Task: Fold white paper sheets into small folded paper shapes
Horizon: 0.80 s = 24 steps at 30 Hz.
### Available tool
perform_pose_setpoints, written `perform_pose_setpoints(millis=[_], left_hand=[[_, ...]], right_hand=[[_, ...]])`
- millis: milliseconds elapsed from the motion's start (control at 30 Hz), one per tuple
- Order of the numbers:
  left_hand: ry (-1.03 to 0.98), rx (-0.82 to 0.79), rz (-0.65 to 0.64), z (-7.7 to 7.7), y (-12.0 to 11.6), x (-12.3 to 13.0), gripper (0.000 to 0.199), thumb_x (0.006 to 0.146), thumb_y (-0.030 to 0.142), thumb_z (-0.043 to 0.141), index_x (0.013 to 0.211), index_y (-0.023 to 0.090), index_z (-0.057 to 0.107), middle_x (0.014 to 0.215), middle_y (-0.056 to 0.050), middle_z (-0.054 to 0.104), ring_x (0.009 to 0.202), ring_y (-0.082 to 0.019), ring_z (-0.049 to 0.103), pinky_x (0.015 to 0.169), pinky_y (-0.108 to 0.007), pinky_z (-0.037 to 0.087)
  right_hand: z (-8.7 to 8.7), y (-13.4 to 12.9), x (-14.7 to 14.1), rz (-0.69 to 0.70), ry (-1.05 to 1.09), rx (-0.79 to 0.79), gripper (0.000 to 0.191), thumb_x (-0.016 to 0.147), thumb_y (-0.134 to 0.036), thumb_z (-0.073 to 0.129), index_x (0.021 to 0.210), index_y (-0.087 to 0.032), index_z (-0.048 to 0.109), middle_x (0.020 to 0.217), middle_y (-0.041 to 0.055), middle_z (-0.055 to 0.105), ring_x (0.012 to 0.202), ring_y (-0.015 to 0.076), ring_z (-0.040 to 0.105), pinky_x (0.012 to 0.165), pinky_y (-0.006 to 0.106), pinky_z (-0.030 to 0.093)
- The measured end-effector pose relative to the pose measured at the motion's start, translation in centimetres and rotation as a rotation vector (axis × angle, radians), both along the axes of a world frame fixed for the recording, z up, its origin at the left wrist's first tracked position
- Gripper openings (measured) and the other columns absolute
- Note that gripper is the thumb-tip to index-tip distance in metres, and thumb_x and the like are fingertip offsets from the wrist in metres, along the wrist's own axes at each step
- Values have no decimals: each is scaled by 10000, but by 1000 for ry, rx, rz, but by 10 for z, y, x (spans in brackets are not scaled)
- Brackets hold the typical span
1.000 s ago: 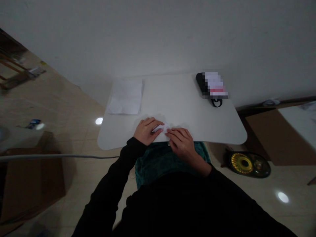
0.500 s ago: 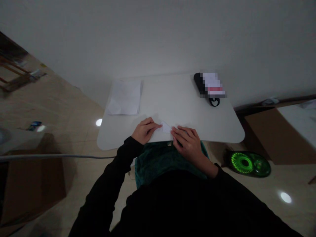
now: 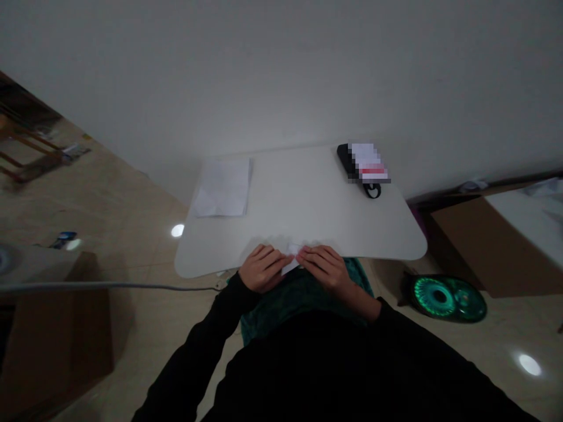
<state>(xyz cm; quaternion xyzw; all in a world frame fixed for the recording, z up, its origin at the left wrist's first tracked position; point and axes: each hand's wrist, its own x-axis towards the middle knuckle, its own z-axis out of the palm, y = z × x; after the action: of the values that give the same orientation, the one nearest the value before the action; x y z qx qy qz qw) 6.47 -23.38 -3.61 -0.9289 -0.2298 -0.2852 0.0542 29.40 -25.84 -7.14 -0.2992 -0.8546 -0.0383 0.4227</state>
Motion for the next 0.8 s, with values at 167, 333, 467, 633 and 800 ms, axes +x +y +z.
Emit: perform_pose_setpoints(millis=[167,333,467,633,800], left_hand=[[-361,-138,60,10,10,14,107,896,208,657,994,213,701,822,-25,647,738,-136,586,659,-291,461],[-733,-483,109,44,55,50,163,865,318,711,773,183,706,658,17,544,600,-92,502,559,-241,411],[-968,-545,205,53,105,73,248,835,425,723,769,187,721,680,9,558,594,-87,471,526,-236,355],[-1099,-518,277,47,157,85,293,771,454,768,696,185,680,628,28,497,561,-86,411,511,-240,318],[-1135,-479,351,40,183,88,234,771,371,775,670,189,669,602,43,466,547,-87,361,501,-252,269]], right_hand=[[16,13,0,0,297,-140,236,942,-128,563,1084,-186,744,886,77,758,815,180,688,700,333,531],[60,61,-7,35,724,-770,84,835,-293,737,854,-232,792,798,20,757,713,146,662,677,289,517],[74,116,-10,143,981,-933,164,706,-365,818,785,-225,787,778,7,749,685,139,627,683,299,509],[66,167,-17,94,1025,-870,244,668,-420,811,778,-206,769,774,14,729,699,147,609,694,310,489],[48,187,-26,47,1027,-865,271,657,-432,788,772,-188,761,804,29,736,743,169,625,737,329,494]])
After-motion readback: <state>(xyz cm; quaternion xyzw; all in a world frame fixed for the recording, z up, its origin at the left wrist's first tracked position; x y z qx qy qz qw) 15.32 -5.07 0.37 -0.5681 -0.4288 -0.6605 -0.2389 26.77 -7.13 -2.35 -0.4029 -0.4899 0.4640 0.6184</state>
